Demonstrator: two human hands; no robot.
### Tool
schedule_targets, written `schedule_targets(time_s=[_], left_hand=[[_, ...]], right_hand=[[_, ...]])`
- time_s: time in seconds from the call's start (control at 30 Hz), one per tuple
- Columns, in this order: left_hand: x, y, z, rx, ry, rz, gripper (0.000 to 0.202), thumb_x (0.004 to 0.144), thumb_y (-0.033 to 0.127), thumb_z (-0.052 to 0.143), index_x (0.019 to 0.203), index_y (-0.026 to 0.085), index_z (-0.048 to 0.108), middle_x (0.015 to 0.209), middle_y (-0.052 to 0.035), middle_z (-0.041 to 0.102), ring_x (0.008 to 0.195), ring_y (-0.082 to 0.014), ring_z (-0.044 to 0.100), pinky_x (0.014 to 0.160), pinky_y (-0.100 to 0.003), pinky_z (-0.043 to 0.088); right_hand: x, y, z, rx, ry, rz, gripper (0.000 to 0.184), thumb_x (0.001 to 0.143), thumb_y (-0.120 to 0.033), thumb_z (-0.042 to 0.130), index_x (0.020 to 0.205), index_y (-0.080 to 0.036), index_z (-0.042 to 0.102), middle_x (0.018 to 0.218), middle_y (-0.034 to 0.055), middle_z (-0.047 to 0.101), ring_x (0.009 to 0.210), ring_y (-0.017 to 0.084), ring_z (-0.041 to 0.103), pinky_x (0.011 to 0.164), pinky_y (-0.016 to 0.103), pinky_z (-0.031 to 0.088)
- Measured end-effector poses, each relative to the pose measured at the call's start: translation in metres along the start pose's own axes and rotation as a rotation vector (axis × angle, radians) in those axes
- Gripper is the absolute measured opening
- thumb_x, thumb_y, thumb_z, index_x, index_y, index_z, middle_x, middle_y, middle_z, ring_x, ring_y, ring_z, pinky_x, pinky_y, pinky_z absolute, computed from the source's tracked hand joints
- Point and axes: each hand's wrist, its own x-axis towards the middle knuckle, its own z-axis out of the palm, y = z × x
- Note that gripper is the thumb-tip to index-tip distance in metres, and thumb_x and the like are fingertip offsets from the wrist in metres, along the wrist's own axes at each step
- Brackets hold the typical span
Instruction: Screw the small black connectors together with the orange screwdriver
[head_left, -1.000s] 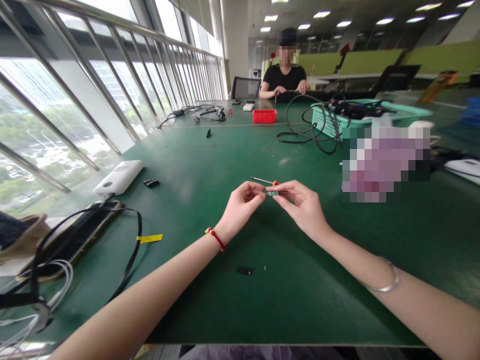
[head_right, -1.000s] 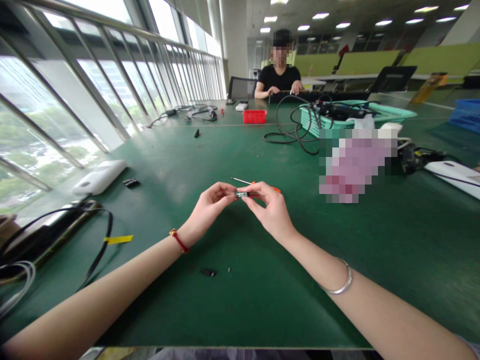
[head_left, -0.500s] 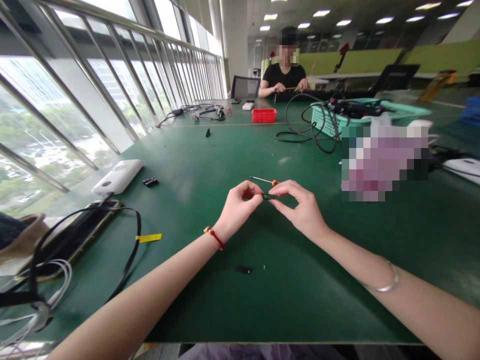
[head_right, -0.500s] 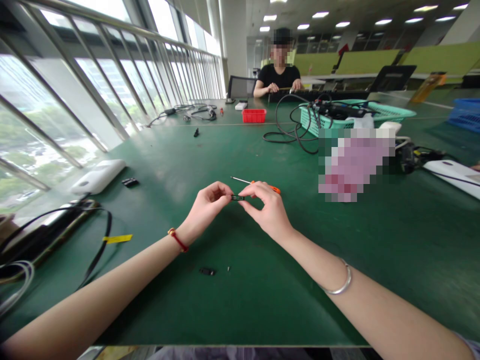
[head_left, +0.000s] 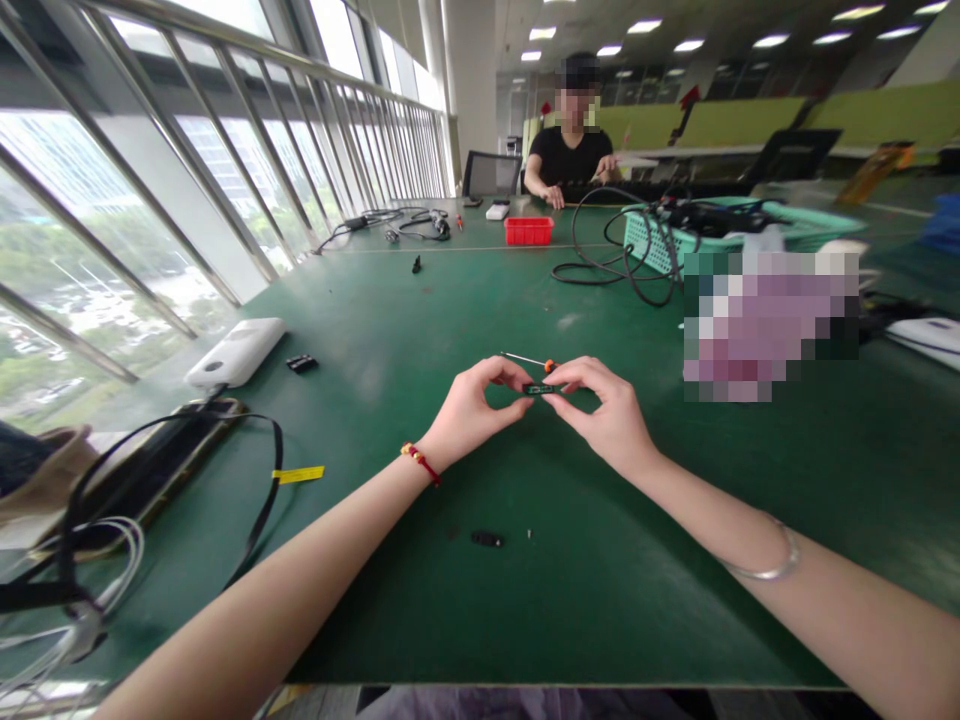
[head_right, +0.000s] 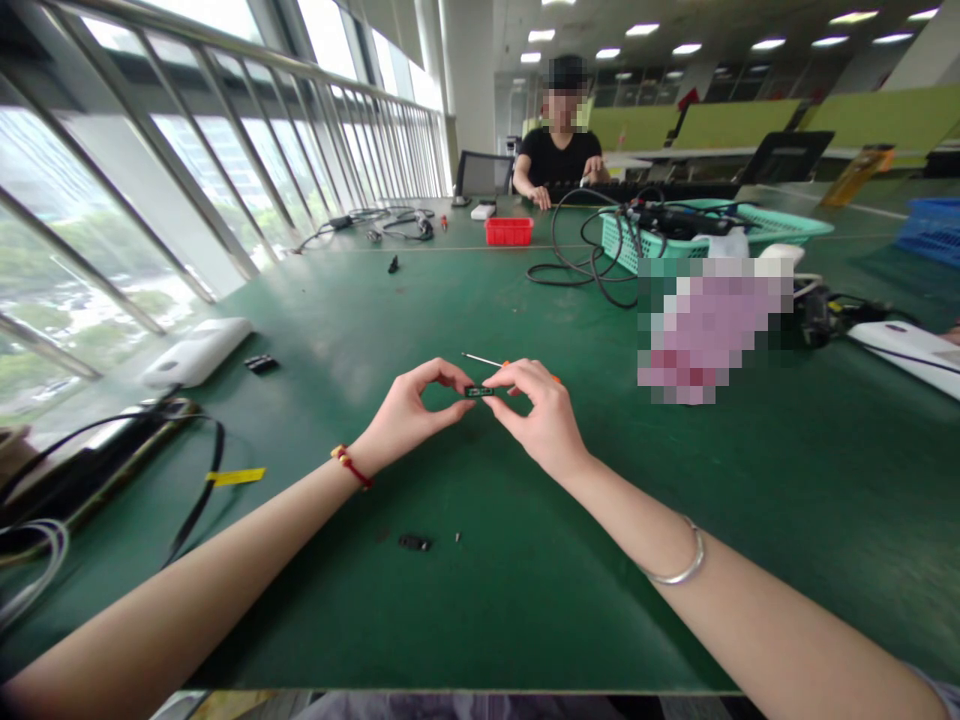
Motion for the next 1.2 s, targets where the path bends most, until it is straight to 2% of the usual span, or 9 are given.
schedule_targets(time_s=[0.37, 0.83, 0.97, 1.2], left_hand=[[0.001, -0.001, -0.001, 0.037, 0.012, 0.026, 0.006, 0.075, 0.015, 0.063, 0.081, 0.015, 0.061, 0.081, -0.001, 0.065, 0.077, -0.012, 0.06, 0.077, -0.025, 0.049], [0.001, -0.001, -0.002, 0.056, -0.011, -0.021, 0.006, 0.076, 0.018, 0.062, 0.082, 0.016, 0.061, 0.085, -0.0018, 0.066, 0.079, -0.0132, 0.06, 0.078, -0.026, 0.048], [0.002, -0.008, -0.004, 0.126, -0.062, -0.027, 0.007, 0.077, 0.022, 0.063, 0.082, 0.017, 0.063, 0.083, -0.0021, 0.067, 0.081, -0.0159, 0.06, 0.081, -0.03, 0.046], [0.002, -0.027, -0.001, 0.321, -0.2, -0.085, 0.011, 0.075, 0.026, 0.065, 0.081, 0.018, 0.068, 0.09, -0.0053, 0.067, 0.089, -0.0207, 0.058, 0.089, -0.038, 0.044]], right_hand=[[0.0, -0.001, 0.0, 0.003, 0.004, -0.007, 0.01, 0.079, -0.013, 0.063, 0.086, -0.021, 0.063, 0.085, 0.0032, 0.063, 0.081, 0.016, 0.058, 0.064, 0.029, 0.052], [0.001, -0.002, -0.001, -0.029, -0.018, 0.022, 0.008, 0.08, -0.016, 0.061, 0.085, -0.022, 0.063, 0.084, 0.0032, 0.064, 0.082, 0.017, 0.058, 0.067, 0.031, 0.051], [0.001, 0.004, 0.0, -0.126, -0.06, 0.046, 0.005, 0.078, -0.019, 0.065, 0.081, -0.021, 0.064, 0.079, 0.0022, 0.066, 0.081, 0.019, 0.058, 0.075, 0.036, 0.048], [-0.002, 0.019, 0.003, -0.286, -0.21, 0.11, 0.006, 0.076, -0.021, 0.068, 0.081, -0.02, 0.069, 0.087, 0.0058, 0.067, 0.089, 0.023, 0.056, 0.084, 0.041, 0.046]])
